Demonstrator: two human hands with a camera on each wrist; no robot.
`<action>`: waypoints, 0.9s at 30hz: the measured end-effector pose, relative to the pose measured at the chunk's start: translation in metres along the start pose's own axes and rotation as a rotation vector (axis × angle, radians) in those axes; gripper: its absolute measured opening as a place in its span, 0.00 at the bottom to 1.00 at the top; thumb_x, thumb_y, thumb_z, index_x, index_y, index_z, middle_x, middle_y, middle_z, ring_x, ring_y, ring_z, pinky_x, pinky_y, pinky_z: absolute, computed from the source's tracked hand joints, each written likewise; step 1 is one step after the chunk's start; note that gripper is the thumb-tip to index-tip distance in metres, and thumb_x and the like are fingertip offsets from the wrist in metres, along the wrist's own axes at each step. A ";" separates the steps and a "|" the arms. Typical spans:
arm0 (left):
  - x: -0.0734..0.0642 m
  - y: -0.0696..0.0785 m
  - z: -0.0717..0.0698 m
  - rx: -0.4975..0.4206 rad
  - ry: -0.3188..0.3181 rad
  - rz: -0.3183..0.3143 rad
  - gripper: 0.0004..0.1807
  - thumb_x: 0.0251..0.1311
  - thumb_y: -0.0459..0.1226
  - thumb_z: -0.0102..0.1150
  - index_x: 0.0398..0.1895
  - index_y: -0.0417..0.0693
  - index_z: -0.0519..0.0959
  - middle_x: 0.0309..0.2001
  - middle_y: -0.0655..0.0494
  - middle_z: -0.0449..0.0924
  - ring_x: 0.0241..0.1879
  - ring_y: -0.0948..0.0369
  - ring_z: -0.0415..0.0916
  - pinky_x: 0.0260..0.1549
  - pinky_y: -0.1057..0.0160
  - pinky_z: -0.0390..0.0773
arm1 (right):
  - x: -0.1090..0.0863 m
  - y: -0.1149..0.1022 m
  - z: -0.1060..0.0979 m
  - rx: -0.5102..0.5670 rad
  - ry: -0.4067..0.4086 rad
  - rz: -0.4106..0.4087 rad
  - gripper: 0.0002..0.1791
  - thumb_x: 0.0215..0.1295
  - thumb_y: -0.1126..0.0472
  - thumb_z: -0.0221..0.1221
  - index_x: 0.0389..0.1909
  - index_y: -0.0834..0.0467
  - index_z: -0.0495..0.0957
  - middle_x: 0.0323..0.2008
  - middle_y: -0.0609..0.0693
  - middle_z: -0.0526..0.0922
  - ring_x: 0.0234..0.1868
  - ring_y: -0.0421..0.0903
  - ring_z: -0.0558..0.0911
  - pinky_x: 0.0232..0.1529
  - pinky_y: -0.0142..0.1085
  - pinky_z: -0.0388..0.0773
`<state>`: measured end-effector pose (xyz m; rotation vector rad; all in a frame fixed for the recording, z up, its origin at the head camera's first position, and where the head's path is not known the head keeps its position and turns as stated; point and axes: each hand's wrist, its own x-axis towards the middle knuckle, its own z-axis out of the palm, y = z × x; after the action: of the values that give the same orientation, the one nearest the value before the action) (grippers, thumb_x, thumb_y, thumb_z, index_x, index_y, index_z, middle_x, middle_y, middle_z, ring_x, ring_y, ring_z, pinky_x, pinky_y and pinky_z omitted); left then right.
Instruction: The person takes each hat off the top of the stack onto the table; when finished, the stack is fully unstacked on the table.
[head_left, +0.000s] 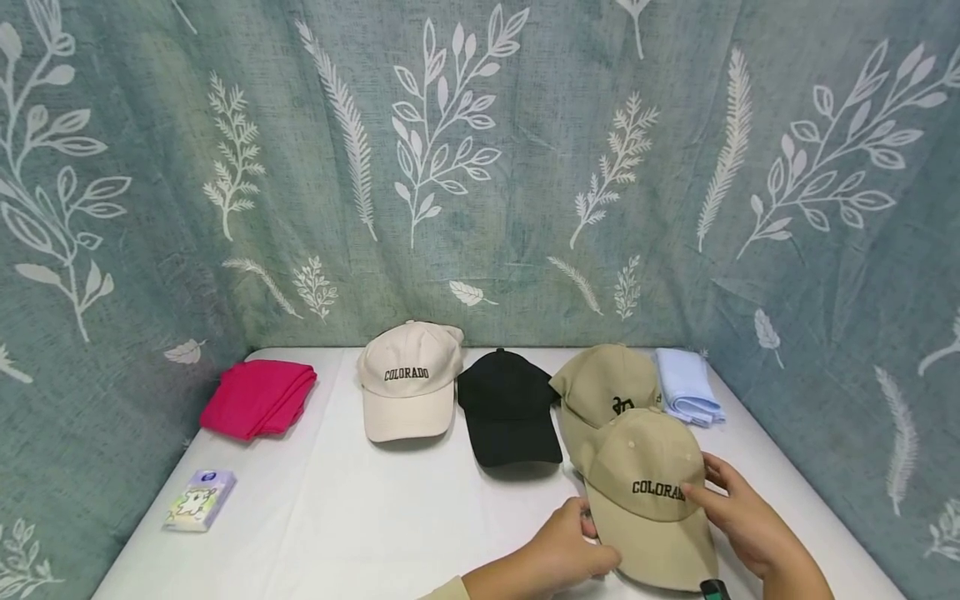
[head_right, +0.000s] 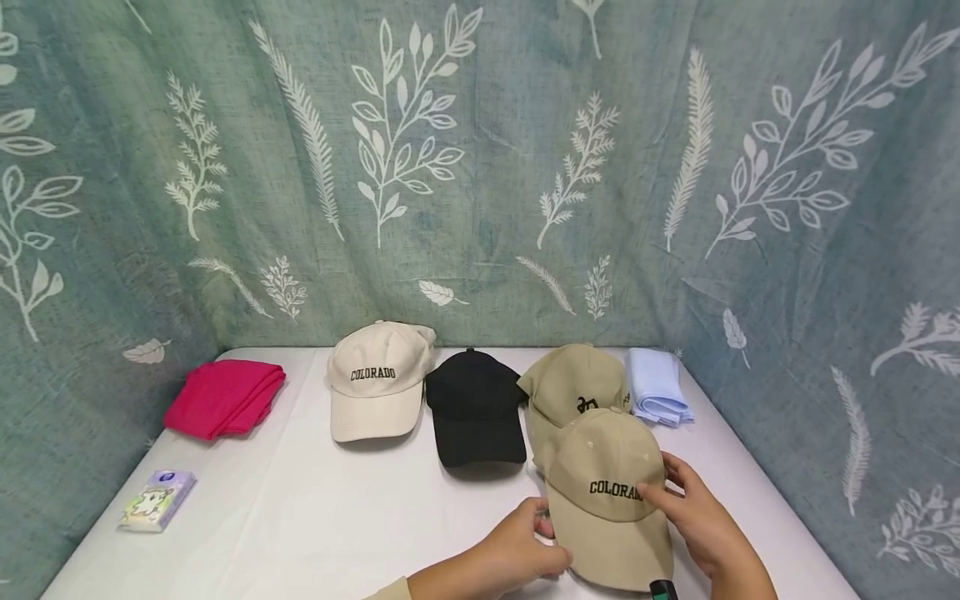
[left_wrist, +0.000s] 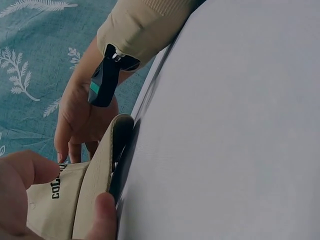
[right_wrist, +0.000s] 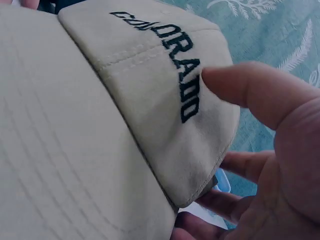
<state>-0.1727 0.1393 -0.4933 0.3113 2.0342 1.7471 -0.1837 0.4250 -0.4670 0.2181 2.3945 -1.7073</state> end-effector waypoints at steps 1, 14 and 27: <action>0.000 0.000 0.000 0.005 -0.003 -0.001 0.37 0.41 0.31 0.66 0.62 0.40 0.72 0.39 0.54 0.73 0.32 0.61 0.74 0.33 0.68 0.73 | 0.000 0.001 0.000 0.004 -0.005 0.000 0.49 0.81 0.56 0.54 0.81 0.70 0.30 0.79 0.78 0.31 0.80 0.75 0.38 0.76 0.73 0.41; 0.005 -0.005 -0.005 0.161 0.004 0.001 0.26 0.41 0.33 0.66 0.50 0.39 0.79 0.36 0.62 0.75 0.34 0.66 0.71 0.33 0.69 0.74 | -0.001 0.013 -0.001 -0.034 0.020 0.005 0.41 0.79 0.55 0.57 0.77 0.75 0.49 0.73 0.72 0.61 0.69 0.52 0.70 0.73 0.68 0.55; 0.007 -0.006 -0.005 0.016 -0.023 -0.050 0.30 0.51 0.28 0.64 0.61 0.33 0.75 0.37 0.57 0.76 0.27 0.63 0.84 0.36 0.67 0.83 | 0.000 0.015 -0.003 -0.062 0.075 0.027 0.43 0.81 0.50 0.54 0.79 0.74 0.46 0.76 0.75 0.57 0.70 0.54 0.67 0.74 0.60 0.61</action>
<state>-0.1801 0.1371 -0.4999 0.2814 2.0234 1.6910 -0.1804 0.4333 -0.4801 0.3090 2.4814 -1.6384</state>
